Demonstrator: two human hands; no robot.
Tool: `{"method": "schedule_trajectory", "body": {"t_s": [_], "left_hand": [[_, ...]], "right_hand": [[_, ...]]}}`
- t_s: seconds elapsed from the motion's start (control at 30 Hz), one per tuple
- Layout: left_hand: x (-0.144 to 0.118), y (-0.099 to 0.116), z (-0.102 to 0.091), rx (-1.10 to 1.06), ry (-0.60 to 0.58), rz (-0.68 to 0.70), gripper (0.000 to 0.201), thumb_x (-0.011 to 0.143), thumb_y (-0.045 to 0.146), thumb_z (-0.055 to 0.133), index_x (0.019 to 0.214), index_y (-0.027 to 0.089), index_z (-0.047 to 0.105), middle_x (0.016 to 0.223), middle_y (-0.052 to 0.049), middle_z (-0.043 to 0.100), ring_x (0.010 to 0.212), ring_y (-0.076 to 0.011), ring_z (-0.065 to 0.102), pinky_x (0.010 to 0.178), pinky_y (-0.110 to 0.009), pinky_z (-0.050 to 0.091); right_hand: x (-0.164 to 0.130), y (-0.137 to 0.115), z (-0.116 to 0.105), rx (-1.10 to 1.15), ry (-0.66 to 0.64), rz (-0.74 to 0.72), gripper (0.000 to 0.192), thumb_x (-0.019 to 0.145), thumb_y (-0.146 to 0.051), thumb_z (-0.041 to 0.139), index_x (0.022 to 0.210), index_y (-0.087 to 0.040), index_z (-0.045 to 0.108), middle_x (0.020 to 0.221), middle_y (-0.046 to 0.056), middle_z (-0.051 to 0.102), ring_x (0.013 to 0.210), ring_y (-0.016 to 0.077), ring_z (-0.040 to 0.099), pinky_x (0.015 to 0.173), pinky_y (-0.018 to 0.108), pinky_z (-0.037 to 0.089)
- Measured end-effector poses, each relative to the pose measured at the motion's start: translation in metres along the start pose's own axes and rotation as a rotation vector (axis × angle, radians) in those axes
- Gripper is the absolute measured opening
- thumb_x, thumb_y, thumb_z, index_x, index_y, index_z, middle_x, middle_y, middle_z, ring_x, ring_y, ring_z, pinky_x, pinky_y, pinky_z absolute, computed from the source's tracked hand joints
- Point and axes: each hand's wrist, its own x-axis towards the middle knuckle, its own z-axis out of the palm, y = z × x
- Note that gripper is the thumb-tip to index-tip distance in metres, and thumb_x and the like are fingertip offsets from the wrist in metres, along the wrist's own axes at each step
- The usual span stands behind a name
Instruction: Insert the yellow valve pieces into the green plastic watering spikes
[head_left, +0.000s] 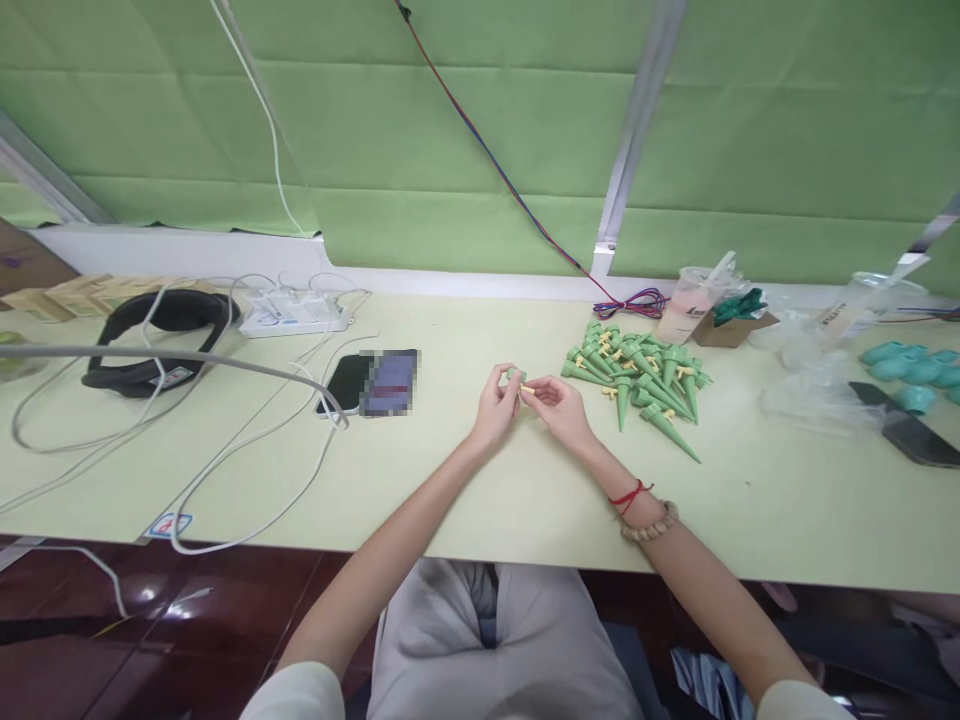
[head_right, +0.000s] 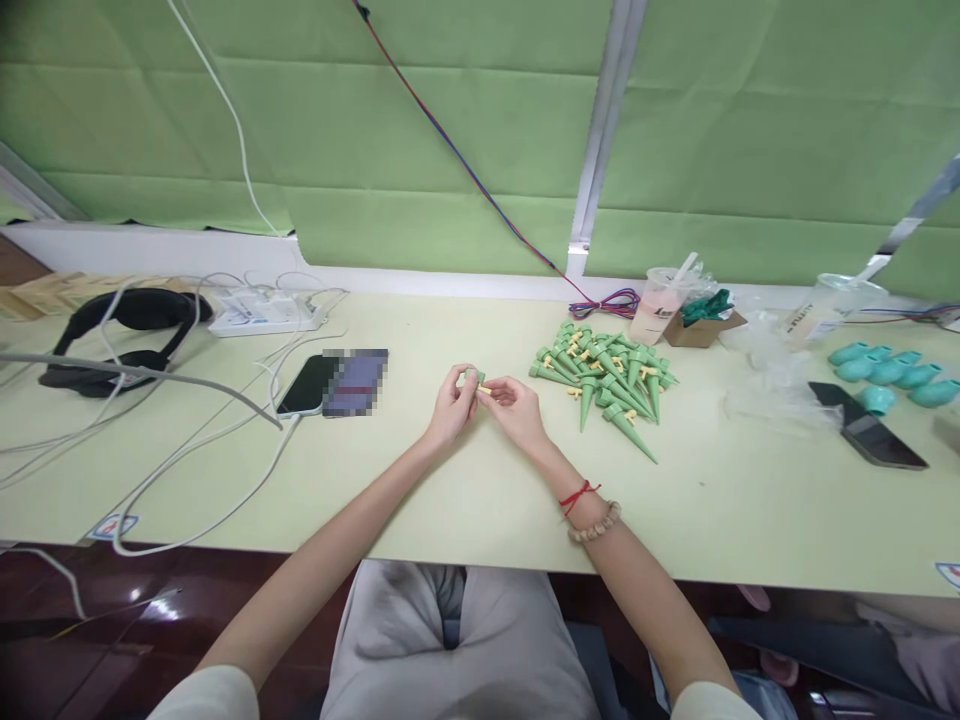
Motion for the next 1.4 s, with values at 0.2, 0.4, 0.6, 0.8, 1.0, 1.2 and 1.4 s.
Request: {"method": "schedule_trajectory", "body": {"t_s": [0.2, 0.4, 0.6, 0.8, 1.0, 1.2, 1.4], "left_hand": [[-0.001, 0.005, 0.005, -0.055, -0.049, -0.029, 0.031, 0.08, 0.051, 0.045, 0.082, 0.021, 0.044, 0.038, 0.012, 0.027, 0.029, -0.0041, 0.025, 0.031, -0.016, 0.016], [0.007, 0.007, -0.001, -0.064, -0.097, -0.073, 0.035, 0.075, 0.052, 0.052, 0.075, 0.017, 0.05, 0.047, 0.008, 0.039, 0.029, -0.0016, 0.026, 0.031, -0.018, 0.016], [0.006, 0.004, -0.006, -0.057, -0.088, -0.094, 0.035, 0.075, 0.053, 0.052, 0.077, 0.019, 0.049, 0.04, 0.01, 0.034, 0.03, -0.0031, 0.027, 0.034, -0.017, 0.016], [0.008, 0.012, -0.013, -0.036, -0.175, -0.181, 0.039, 0.073, 0.054, 0.053, 0.064, 0.016, 0.051, 0.039, 0.007, 0.038, 0.03, -0.0028, 0.026, 0.035, -0.019, 0.018], [0.008, 0.021, -0.021, -0.01, -0.213, -0.23, 0.039, 0.074, 0.053, 0.053, 0.061, 0.016, 0.052, 0.034, 0.007, 0.032, 0.029, -0.0041, 0.022, 0.033, -0.021, 0.012], [0.008, 0.011, -0.011, -0.044, -0.117, -0.105, 0.04, 0.072, 0.057, 0.052, 0.07, 0.018, 0.047, 0.043, 0.01, 0.034, 0.03, -0.0023, 0.024, 0.034, -0.019, 0.015], [0.008, 0.008, -0.01, -0.034, -0.088, -0.052, 0.037, 0.073, 0.056, 0.051, 0.075, 0.019, 0.047, 0.041, 0.011, 0.032, 0.03, -0.0027, 0.025, 0.035, -0.018, 0.016]], "right_hand": [[-0.006, -0.003, 0.004, 0.041, -0.051, -0.084, 0.021, 0.076, -0.038, 0.056, 0.075, -0.021, 0.044, 0.068, -0.001, 0.057, 0.065, 0.0137, 0.06, 0.064, 0.027, 0.048], [-0.006, -0.01, 0.001, -0.319, -0.041, -0.233, 0.019, 0.083, -0.034, 0.045, 0.069, -0.021, 0.044, 0.067, 0.001, 0.055, 0.066, 0.0149, 0.053, 0.056, 0.024, 0.042], [-0.009, -0.013, 0.001, -0.152, -0.093, -0.144, 0.014, 0.081, -0.034, 0.048, 0.079, -0.021, 0.044, 0.072, 0.0, 0.058, 0.063, 0.0138, 0.058, 0.059, 0.025, 0.045], [-0.009, -0.011, 0.003, -0.281, -0.125, -0.2, 0.018, 0.085, -0.032, 0.043, 0.07, -0.021, 0.043, 0.064, -0.002, 0.056, 0.06, 0.0128, 0.056, 0.058, 0.023, 0.042], [-0.007, -0.009, -0.003, -0.472, -0.202, -0.322, 0.018, 0.086, -0.027, 0.039, 0.07, -0.021, 0.046, 0.072, 0.004, 0.059, 0.07, 0.0179, 0.056, 0.067, 0.03, 0.043], [-0.007, -0.018, 0.001, 0.029, -0.095, 0.004, 0.019, 0.081, -0.038, 0.05, 0.088, -0.021, 0.047, 0.07, 0.001, 0.062, 0.065, 0.0156, 0.06, 0.069, 0.032, 0.048], [-0.002, -0.019, 0.007, 0.358, -0.125, 0.277, 0.029, 0.068, -0.043, 0.063, 0.069, -0.017, 0.05, 0.065, 0.0, 0.06, 0.06, 0.0121, 0.06, 0.073, 0.033, 0.05]]}}
